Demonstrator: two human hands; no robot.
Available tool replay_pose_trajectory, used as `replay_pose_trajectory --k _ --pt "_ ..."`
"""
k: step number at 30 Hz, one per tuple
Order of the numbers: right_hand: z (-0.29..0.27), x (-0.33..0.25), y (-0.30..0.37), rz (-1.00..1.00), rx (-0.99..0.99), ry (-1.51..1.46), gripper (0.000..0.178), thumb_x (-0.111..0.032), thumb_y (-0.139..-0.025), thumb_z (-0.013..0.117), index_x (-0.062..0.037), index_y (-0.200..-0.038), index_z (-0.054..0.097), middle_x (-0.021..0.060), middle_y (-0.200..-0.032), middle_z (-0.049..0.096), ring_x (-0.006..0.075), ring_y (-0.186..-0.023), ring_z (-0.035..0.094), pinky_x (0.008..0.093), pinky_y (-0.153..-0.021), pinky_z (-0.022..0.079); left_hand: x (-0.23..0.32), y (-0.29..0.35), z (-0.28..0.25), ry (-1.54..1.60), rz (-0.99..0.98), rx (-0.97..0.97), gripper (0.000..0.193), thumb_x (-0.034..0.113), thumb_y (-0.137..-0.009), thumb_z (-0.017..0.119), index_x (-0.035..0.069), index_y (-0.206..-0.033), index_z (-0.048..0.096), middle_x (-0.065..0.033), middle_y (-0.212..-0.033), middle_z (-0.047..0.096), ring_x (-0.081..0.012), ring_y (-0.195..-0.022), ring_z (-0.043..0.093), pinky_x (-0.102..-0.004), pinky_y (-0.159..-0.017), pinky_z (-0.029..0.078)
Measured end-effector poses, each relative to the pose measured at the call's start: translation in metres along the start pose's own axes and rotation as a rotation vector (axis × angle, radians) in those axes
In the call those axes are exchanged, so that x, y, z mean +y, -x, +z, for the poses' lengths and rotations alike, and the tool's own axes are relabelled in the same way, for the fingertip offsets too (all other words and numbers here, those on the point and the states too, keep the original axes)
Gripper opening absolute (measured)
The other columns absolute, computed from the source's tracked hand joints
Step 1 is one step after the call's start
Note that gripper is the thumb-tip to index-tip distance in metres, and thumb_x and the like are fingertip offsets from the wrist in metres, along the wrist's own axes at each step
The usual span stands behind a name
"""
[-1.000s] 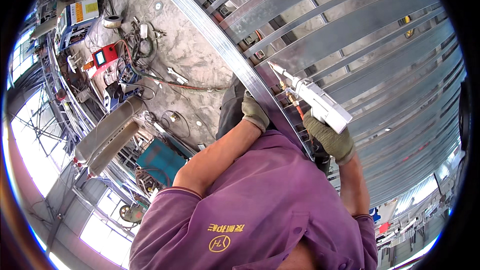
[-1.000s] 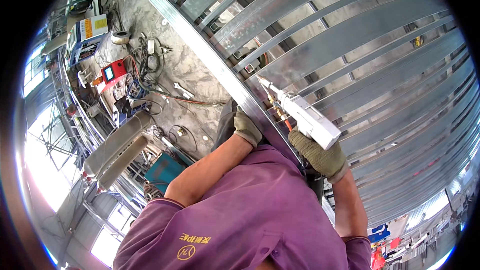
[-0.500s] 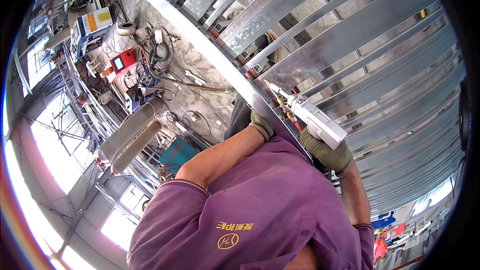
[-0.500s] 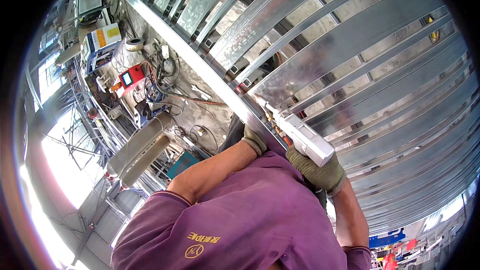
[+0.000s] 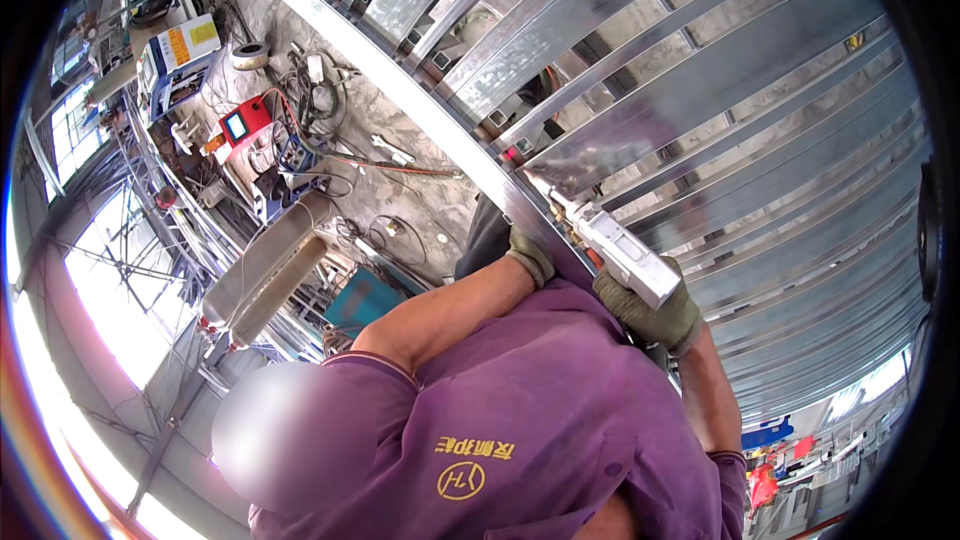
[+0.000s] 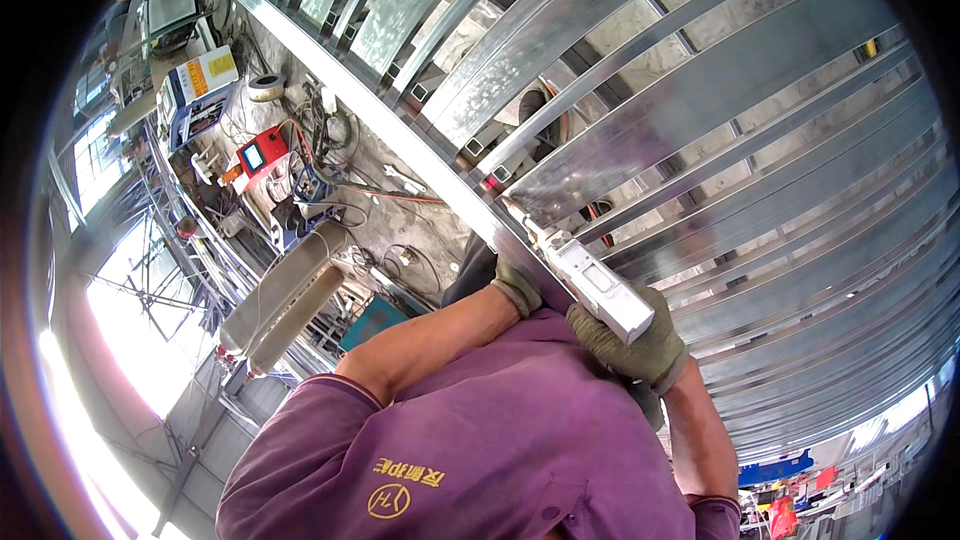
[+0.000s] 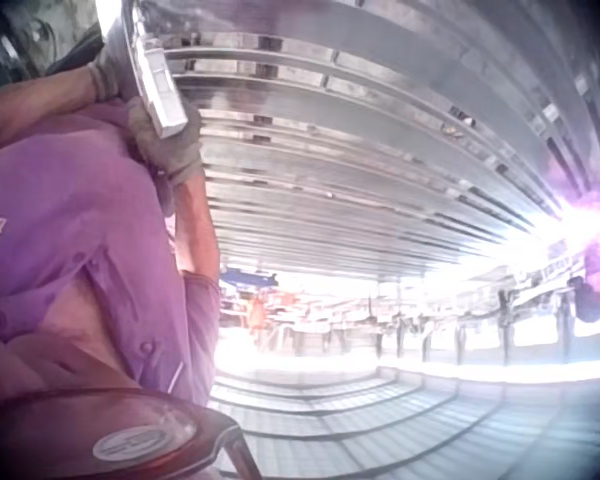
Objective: The person welds metal bars onto a large metal frame using a handheld welding tool. They repeatedly position the bars, weld them in place, and move to the next section of the frame.
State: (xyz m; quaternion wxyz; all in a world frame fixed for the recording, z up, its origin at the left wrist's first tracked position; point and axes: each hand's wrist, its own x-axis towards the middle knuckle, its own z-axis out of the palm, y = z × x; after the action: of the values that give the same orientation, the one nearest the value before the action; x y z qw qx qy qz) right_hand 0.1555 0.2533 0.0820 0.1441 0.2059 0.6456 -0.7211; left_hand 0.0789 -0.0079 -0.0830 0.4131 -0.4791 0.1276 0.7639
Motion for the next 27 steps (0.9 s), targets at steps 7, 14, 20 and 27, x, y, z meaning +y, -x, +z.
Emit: replay_pose_trajectory --k 7,14,20,27 --pt "-0.01 -0.005 -0.007 0.054 -0.073 0.035 0.04 -0.019 -0.094 0.085 -0.0021 -0.129 0.075 0.0162 -0.11 0.081 0.0266 -0.097 0.08 0.0374 -0.084 0.062 0.002 -0.008 -0.011 0.041 -0.091 -0.373 0.064 0.064 -0.111 0.042 0.011 -0.138 0.067 -0.0203 -0.135 0.07 -0.0416 -0.119 0.067 -0.0597 -0.11 0.053" --pt "-0.007 -0.001 -0.011 0.082 -0.061 -0.055 0.042 -0.02 -0.094 0.086 -0.0028 -0.131 0.075 0.0154 -0.113 0.081 0.0251 -0.1 0.079 0.0362 -0.087 0.063 -0.008 0.002 0.022 -0.039 0.032 0.113 0.058 0.061 -0.11 0.046 0.011 -0.128 0.069 -0.0178 -0.117 0.074 -0.0401 -0.107 0.069 -0.0591 -0.103 0.055" --pt "-0.007 0.003 -0.014 0.058 -0.08 -0.019 0.041 -0.021 -0.095 0.086 -0.0032 -0.13 0.075 0.015 -0.112 0.082 0.0255 -0.1 0.08 0.0372 -0.086 0.063 -0.016 0.001 0.046 0.033 0.078 0.168 0.059 0.061 -0.11 0.046 0.01 -0.133 0.064 -0.019 -0.116 0.073 -0.0414 -0.108 0.069 -0.0623 -0.102 0.056" --pt "-0.014 0.001 -0.016 0.046 -0.084 -0.005 0.04 -0.021 -0.095 0.085 -0.0043 -0.129 0.076 0.0142 -0.11 0.082 0.026 -0.098 0.08 0.0379 -0.084 0.063 -0.013 -0.006 0.035 -0.089 0.088 0.143 0.076 0.066 -0.111 0.039 0.009 -0.162 0.044 -0.0246 -0.153 0.058 -0.0456 -0.131 0.062 -0.0662 -0.111 0.052"
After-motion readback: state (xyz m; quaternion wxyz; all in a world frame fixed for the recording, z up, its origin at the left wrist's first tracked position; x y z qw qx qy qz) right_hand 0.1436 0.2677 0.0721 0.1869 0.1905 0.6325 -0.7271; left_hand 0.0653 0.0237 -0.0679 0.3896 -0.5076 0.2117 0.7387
